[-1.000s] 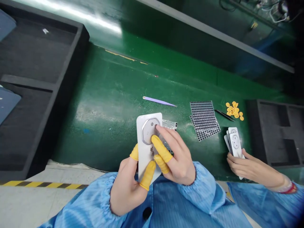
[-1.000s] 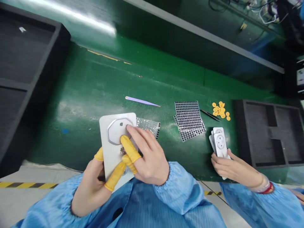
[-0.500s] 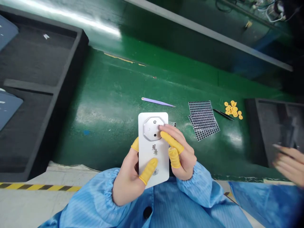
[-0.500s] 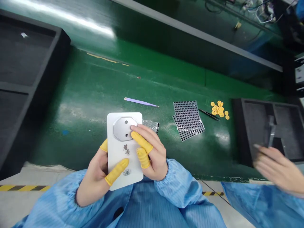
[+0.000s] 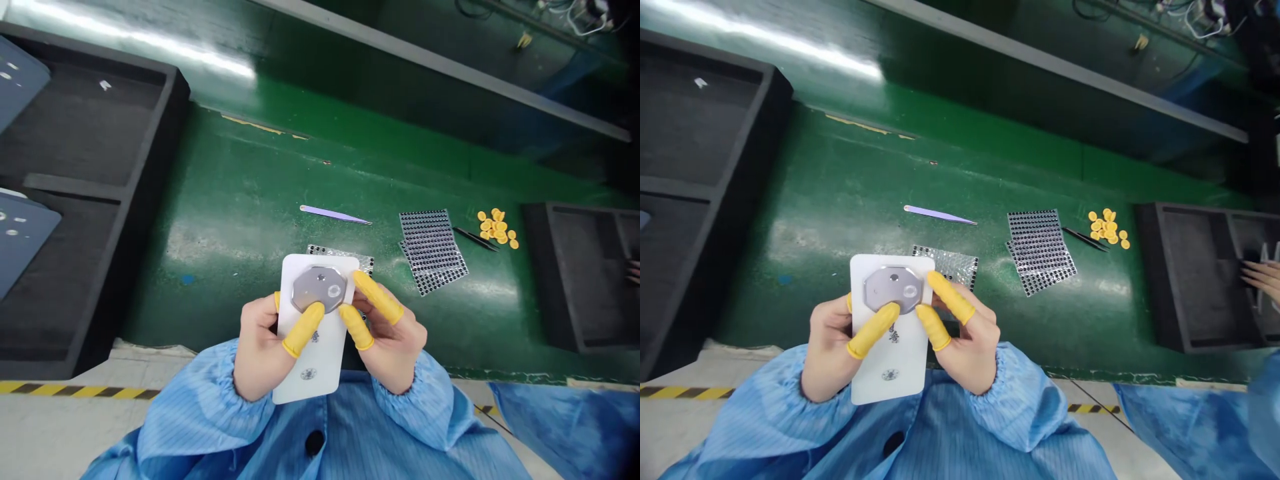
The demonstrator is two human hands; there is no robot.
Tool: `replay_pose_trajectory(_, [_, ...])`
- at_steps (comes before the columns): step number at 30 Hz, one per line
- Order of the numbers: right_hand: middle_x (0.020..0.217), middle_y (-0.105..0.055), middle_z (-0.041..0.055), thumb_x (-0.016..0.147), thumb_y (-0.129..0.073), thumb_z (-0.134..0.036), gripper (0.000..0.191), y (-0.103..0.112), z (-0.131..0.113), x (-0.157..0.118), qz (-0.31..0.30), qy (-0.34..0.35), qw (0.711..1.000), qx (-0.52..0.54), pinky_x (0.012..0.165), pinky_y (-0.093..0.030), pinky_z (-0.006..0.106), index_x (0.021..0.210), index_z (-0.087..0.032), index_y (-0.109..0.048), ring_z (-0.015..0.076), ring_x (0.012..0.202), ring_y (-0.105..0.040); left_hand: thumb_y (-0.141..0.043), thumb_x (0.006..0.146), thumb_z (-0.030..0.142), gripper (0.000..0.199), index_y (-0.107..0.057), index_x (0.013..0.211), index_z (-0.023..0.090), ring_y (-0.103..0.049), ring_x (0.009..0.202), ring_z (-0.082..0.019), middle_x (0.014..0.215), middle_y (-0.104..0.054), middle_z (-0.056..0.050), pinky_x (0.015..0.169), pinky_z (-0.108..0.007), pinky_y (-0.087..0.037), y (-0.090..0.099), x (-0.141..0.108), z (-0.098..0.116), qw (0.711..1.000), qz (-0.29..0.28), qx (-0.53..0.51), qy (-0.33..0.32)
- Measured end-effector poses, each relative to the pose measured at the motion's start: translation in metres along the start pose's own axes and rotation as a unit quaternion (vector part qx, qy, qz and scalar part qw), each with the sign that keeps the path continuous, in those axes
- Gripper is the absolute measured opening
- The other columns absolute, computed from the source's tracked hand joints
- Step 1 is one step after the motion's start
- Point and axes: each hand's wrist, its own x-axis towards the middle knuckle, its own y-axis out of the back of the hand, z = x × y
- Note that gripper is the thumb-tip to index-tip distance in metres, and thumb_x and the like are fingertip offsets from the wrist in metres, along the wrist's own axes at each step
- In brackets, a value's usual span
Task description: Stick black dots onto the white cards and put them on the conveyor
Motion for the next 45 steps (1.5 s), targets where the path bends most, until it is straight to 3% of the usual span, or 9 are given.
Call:
replay_pose_trajectory(10, [0.094,-0.069,0.0053,0.076,-0.066,-0.003,0.046,-0.003,0.003,0.001,-0.008,0.023,1.000,-0.004,0.068,-0.062,0.033,0.118,-0.023,-0.065,0.0175,0.082,-0.066,-0.081,0.057,0.016,0.010,-0.071,0.055,0.016,-0.054,0.039,-0.011,0.046,-0.062,0.000,0.040,-0.019,-0.048,0.000,-0.002,-0.004,0.997,0.027,0.002,-0.068])
replay_pose_trajectory(17, [0.103,-0.069,0.0055,0.081,-0.065,-0.008,0.048,-0.004,-0.001,0.001,-0.067,0.032,0.997,-0.010,0.071,-0.062,0.030,0.125,-0.026,-0.059,0.0167,0.085,-0.068,-0.076,0.061,0.012,0.011,-0.077,0.069,0.019,-0.064,0.044,-0.015,0.058,-0.072,-0.001,0.042,-0.019,-0.053,0.018,0.002,0.001,0.998,-0.042,0.010,-0.054])
replay_pose_trajectory(23, [0.130,-0.058,0.0141,0.082,-0.067,-0.014,0.054,0.007,0.020,-0.002,-0.148,0.091,0.970,-0.171,0.099,-0.051,0.049,0.133,-0.020,-0.050,0.0265,0.121,-0.054,-0.081,0.061,0.017,0.009,-0.072,0.061,0.020,-0.058,0.042,-0.009,0.054,-0.069,0.005,0.041,-0.014,-0.049,0.050,-0.005,-0.012,0.975,0.217,0.032,-0.028])
replay_pose_trajectory(25, [0.134,-0.054,0.0166,0.082,-0.065,-0.011,0.047,0.011,0.036,-0.004,-0.172,0.118,0.946,-0.249,0.103,-0.044,0.058,0.128,-0.019,-0.055,0.0301,0.130,-0.046,-0.082,0.062,0.023,0.013,-0.070,0.061,0.018,-0.057,0.041,-0.010,0.053,-0.067,0.003,0.038,-0.017,-0.048,0.063,0.002,-0.017,0.970,0.232,0.073,-0.009])
replay_pose_trajectory(29, [0.124,-0.062,0.0162,0.083,-0.056,0.001,0.043,0.015,0.050,-0.005,-0.174,0.140,0.948,-0.227,0.098,-0.051,0.052,0.122,-0.017,-0.058,0.0261,0.124,-0.053,-0.077,0.070,0.028,0.047,-0.064,0.114,0.019,-0.070,0.086,-0.021,0.107,-0.072,-0.006,0.072,-0.027,-0.059,0.076,0.021,-0.024,0.959,0.205,0.176,-0.088])
replay_pose_trajectory(32, [0.121,-0.064,0.0138,0.082,-0.057,0.003,0.046,0.019,0.039,-0.001,-0.149,0.145,0.961,-0.183,0.095,-0.054,0.047,0.123,-0.019,-0.058,0.0241,0.119,-0.057,-0.067,0.081,0.033,0.047,-0.059,0.125,0.020,-0.059,0.116,-0.026,0.128,-0.063,-0.007,0.100,-0.033,-0.048,0.069,0.023,-0.024,0.967,0.117,0.201,-0.102])
replay_pose_trajectory(37, [0.124,-0.061,0.0157,0.080,-0.059,0.003,0.049,0.032,0.017,0.006,-0.211,0.185,0.942,-0.182,0.096,-0.054,0.048,0.126,-0.015,-0.055,0.0260,0.121,-0.055,-0.064,0.081,0.041,0.041,-0.069,0.107,0.010,-0.070,0.092,-0.027,0.105,-0.073,-0.013,0.076,-0.031,-0.058,0.039,0.018,-0.020,0.989,-0.104,0.108,-0.009])
replay_pose_trajectory(40, [0.123,-0.061,0.0164,0.082,-0.060,-0.001,0.043,0.034,0.013,0.010,-0.284,0.182,0.926,-0.169,0.095,-0.054,0.047,0.123,-0.014,-0.056,0.0256,0.120,-0.054,-0.065,0.080,0.036,0.033,-0.071,0.100,0.010,-0.071,0.085,-0.025,0.097,-0.075,-0.012,0.071,-0.030,-0.058,0.027,0.022,-0.023,0.988,-0.110,0.111,-0.013])
replay_pose_trajectory(45, [0.112,-0.065,0.0121,0.082,-0.061,-0.002,0.039,0.018,0.009,0.020,-0.214,0.185,0.943,-0.173,0.087,-0.057,0.041,0.118,-0.017,-0.058,0.0219,0.108,-0.060,-0.060,0.081,0.024,0.026,-0.071,0.100,0.011,-0.071,0.086,-0.025,0.093,-0.075,-0.011,0.072,-0.033,-0.056,0.024,0.023,-0.028,0.970,-0.100,0.205,-0.086])
